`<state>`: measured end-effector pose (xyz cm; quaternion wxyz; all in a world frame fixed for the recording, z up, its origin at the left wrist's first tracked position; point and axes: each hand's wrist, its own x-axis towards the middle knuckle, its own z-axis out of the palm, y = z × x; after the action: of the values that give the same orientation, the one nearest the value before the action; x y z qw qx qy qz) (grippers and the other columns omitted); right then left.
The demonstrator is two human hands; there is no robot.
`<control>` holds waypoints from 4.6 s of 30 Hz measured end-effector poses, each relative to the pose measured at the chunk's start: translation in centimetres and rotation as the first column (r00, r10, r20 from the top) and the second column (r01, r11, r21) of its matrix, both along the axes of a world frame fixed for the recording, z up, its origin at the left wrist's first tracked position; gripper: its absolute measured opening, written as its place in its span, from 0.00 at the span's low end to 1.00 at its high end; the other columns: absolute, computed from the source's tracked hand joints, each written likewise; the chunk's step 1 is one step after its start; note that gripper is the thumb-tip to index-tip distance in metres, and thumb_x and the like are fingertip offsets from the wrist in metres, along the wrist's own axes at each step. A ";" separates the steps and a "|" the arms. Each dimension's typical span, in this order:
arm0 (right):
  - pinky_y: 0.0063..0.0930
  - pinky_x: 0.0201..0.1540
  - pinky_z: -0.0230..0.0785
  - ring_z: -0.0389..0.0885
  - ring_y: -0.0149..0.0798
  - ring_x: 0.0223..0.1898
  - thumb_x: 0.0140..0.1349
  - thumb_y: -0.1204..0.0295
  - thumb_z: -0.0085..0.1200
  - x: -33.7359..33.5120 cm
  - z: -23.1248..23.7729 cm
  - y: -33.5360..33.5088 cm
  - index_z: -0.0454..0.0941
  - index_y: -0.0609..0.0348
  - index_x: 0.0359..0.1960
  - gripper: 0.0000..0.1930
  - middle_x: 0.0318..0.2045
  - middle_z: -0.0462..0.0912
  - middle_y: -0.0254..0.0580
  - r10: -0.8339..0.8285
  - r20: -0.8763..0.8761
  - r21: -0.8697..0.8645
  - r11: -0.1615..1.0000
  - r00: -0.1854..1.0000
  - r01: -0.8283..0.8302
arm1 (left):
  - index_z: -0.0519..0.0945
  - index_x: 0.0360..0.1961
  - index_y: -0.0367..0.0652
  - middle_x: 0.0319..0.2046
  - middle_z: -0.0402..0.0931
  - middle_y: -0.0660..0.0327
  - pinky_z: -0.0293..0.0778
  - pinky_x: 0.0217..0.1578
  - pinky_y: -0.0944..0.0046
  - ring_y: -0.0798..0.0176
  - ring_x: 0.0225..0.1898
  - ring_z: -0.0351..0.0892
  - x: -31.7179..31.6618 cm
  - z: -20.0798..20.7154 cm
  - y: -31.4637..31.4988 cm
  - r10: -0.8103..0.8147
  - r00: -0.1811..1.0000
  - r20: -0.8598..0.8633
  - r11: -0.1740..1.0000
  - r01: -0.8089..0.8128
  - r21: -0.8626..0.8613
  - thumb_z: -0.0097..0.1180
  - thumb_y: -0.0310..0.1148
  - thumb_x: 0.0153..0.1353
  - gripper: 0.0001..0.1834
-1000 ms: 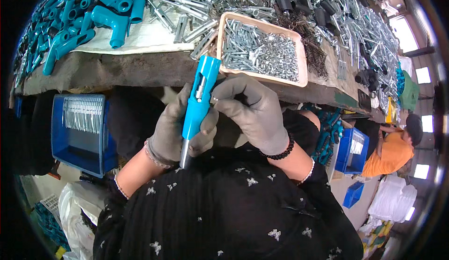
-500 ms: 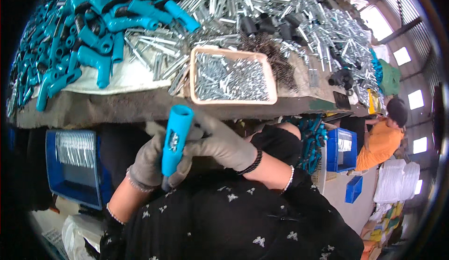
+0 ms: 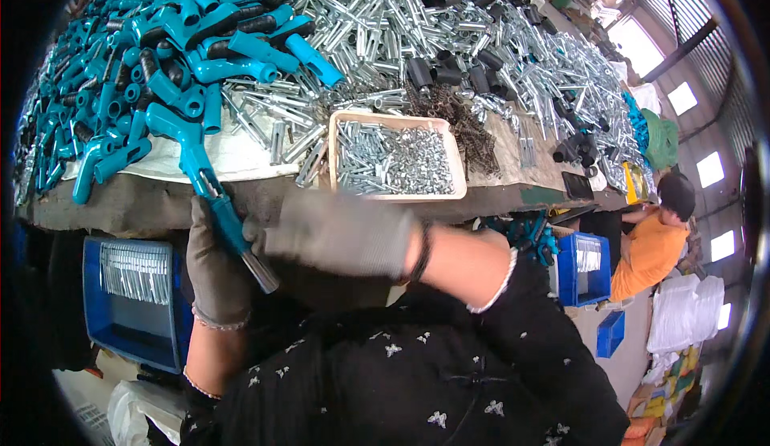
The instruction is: The person assembles tools by inserting springs and pins into metal shafts, sliding plastic handles and sleeves onto the assemblies, and fitting the components together by hand.
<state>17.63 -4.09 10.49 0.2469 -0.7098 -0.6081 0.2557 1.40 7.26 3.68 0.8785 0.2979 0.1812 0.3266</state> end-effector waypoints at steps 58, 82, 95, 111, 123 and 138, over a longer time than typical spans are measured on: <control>0.36 0.55 0.74 0.81 0.42 0.52 0.63 0.78 0.60 4.3 -6.6 -15.7 0.71 0.61 0.54 0.19 0.48 0.79 0.49 0.000 -0.829 0.435 0.629 0.559 0.645 | 0.79 0.47 0.39 0.30 0.77 0.63 0.70 0.31 0.67 0.70 0.28 0.75 4.8 0.3 -9.5 -0.360 0.694 -0.623 0.430 0.716 0.550 0.57 0.47 0.69 0.20; 0.40 0.53 0.72 0.82 0.52 0.49 0.60 0.66 0.61 16.6 -6.1 -19.4 0.82 0.61 0.49 0.17 0.46 0.85 0.53 -0.865 0.062 0.385 0.481 0.499 0.787 | 0.73 0.53 0.40 0.20 0.71 0.64 0.62 0.20 0.70 0.72 0.17 0.66 6.6 -0.2 -11.0 -0.669 0.519 -0.532 0.498 0.845 0.198 0.51 0.48 0.72 0.22; 0.43 0.46 0.75 0.84 0.57 0.42 0.68 0.62 0.55 20.6 -7.1 -22.4 0.82 0.62 0.44 0.15 0.38 0.86 0.56 -0.974 0.142 0.471 0.222 0.175 0.854 | 0.74 0.51 0.41 0.16 0.68 0.65 0.61 0.22 0.69 0.71 0.16 0.65 4.6 -0.9 -10.1 -0.547 0.597 -0.586 0.578 0.776 0.251 0.50 0.59 0.70 0.29; 0.35 0.43 0.76 0.82 0.48 0.37 0.59 0.74 0.62 4.7 -1.7 -14.9 0.84 0.57 0.40 0.08 0.36 0.83 0.46 -0.157 0.023 0.443 0.887 0.987 0.130 | 0.77 0.49 0.37 0.32 0.80 0.53 0.75 0.33 0.54 0.54 0.31 0.83 3.2 -2.0 -7.3 -0.277 0.784 -0.556 0.352 0.621 0.700 0.68 0.44 0.61 0.24; 0.39 0.46 0.75 0.83 0.52 0.42 0.65 0.72 0.58 -0.1 -0.8 -0.2 0.82 0.58 0.46 0.09 0.38 0.85 0.49 0.252 -0.060 0.237 0.944 0.966 -0.232 | 0.79 0.49 0.39 0.25 0.76 0.58 0.73 0.28 0.59 0.63 0.27 0.80 -7.2 0.1 -1.1 -0.442 0.675 -0.590 0.795 0.599 0.090 0.67 0.45 0.62 0.23; 0.43 0.52 0.77 0.83 0.57 0.50 0.60 0.57 0.61 -4.3 -0.2 22.8 0.79 0.64 0.47 0.22 0.53 0.78 0.58 -0.324 0.556 0.192 0.946 0.766 0.261 | 0.77 0.50 0.38 0.30 0.72 0.71 0.67 0.33 0.72 0.77 0.31 0.68 -11.1 -0.9 1.9 0.132 0.823 -0.552 0.916 0.111 0.385 0.61 0.39 0.66 0.17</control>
<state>13.36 18.69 10.27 0.1229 -0.8258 -0.5484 -0.0465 -9.66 9.21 2.76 0.7027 0.5535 0.3648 0.2583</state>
